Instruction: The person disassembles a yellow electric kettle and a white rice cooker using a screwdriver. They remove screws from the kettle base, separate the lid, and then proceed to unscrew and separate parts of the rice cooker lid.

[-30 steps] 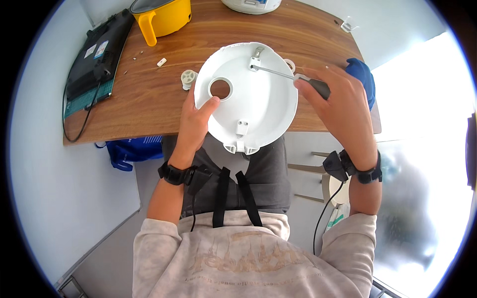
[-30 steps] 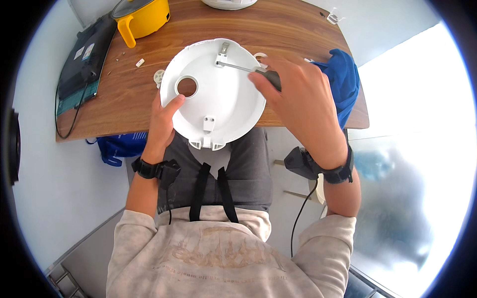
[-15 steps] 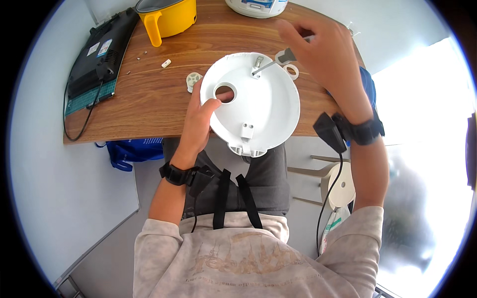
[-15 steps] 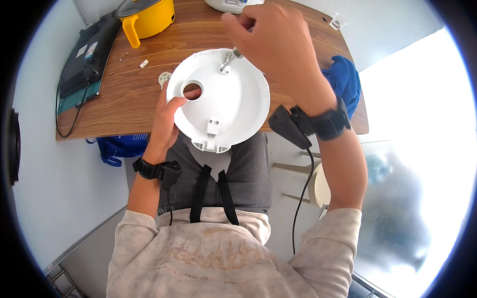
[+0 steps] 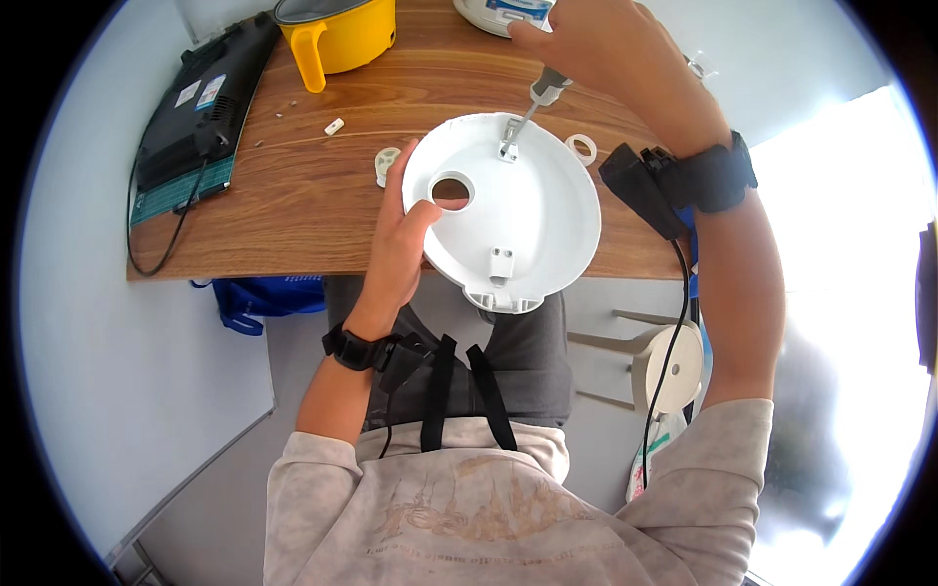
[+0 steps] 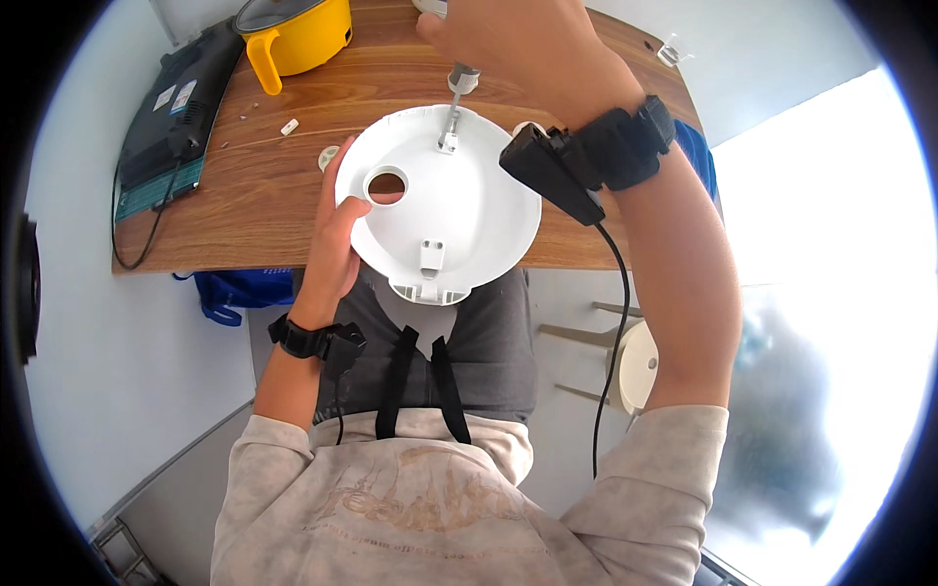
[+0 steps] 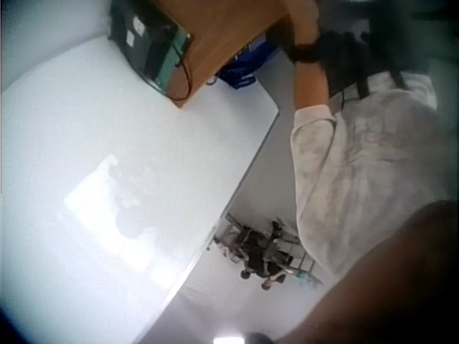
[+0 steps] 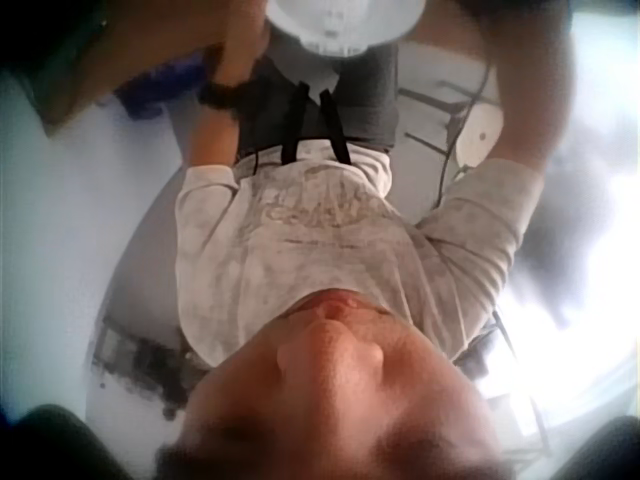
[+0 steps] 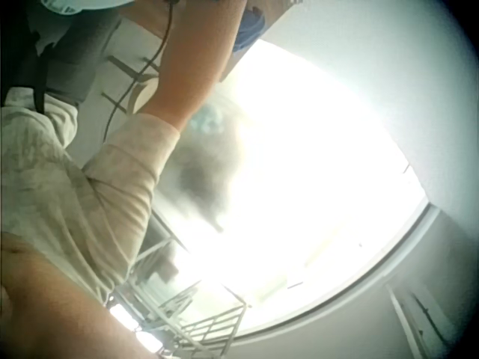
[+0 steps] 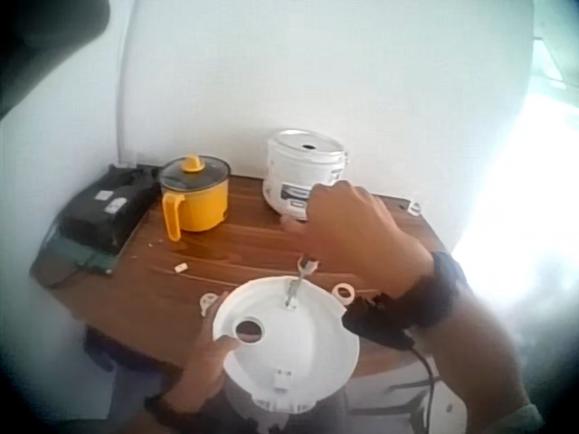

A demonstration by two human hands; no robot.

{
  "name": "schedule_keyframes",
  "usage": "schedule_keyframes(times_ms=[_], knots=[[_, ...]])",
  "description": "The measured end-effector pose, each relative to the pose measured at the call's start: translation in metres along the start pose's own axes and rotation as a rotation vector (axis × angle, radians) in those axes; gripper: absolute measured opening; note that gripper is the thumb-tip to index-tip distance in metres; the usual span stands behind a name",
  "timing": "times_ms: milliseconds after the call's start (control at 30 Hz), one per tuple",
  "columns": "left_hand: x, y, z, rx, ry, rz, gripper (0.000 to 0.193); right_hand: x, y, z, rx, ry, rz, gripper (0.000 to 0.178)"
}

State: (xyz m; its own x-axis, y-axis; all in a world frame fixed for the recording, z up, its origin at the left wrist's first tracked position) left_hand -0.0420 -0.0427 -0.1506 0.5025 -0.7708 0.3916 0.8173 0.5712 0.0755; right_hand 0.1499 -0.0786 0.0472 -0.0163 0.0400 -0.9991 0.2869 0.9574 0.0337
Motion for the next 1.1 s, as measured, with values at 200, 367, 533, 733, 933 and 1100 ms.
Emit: schedule_keyframes(times_ms=[200, 367, 533, 733, 933, 1100], knots=[[0.000, 0.002, -0.005, 0.050, 0.014, 0.047, 0.071, 0.005, 0.010, 0.015, 0.086, -0.131, -0.130, 0.040], [0.001, 0.003, -0.003, 0.024, 0.014, 0.039, 0.073, 0.026, 0.004, 0.034, 0.026, -0.036, -0.025, 0.033], [0.001, 0.002, 0.001, -0.038, -0.011, 0.047, 0.076, 0.031, -0.003, 0.043, -0.111, 0.006, 0.025, 0.025], [-0.004, 0.001, -0.004, 0.011, 0.026, 0.032, 0.075, 0.028, -0.007, 0.038, -0.170, 0.027, 0.012, 0.023], [-0.006, 0.001, -0.009, 0.032, 0.061, 0.034, 0.072, 0.031, -0.018, 0.034, -0.240, 0.132, 0.046, 0.024], [-0.008, 0.004, -0.012, 0.041, 0.069, 0.023, 0.070, 0.052, -0.044, 0.028, -0.374, 0.252, 0.115, 0.031]])
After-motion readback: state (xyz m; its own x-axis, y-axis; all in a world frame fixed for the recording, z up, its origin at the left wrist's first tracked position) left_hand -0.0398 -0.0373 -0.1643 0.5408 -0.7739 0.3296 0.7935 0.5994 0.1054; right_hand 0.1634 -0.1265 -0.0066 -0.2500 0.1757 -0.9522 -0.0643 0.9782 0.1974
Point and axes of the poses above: each hand's wrist, its own y-axis towards the middle knuckle, its own x-axis out of the palm, z = x × y, the point moved 1 cm from there along y, towards the middle knuckle, and after that the axes turned 13 degrees about -z, right-handed, at the moved point
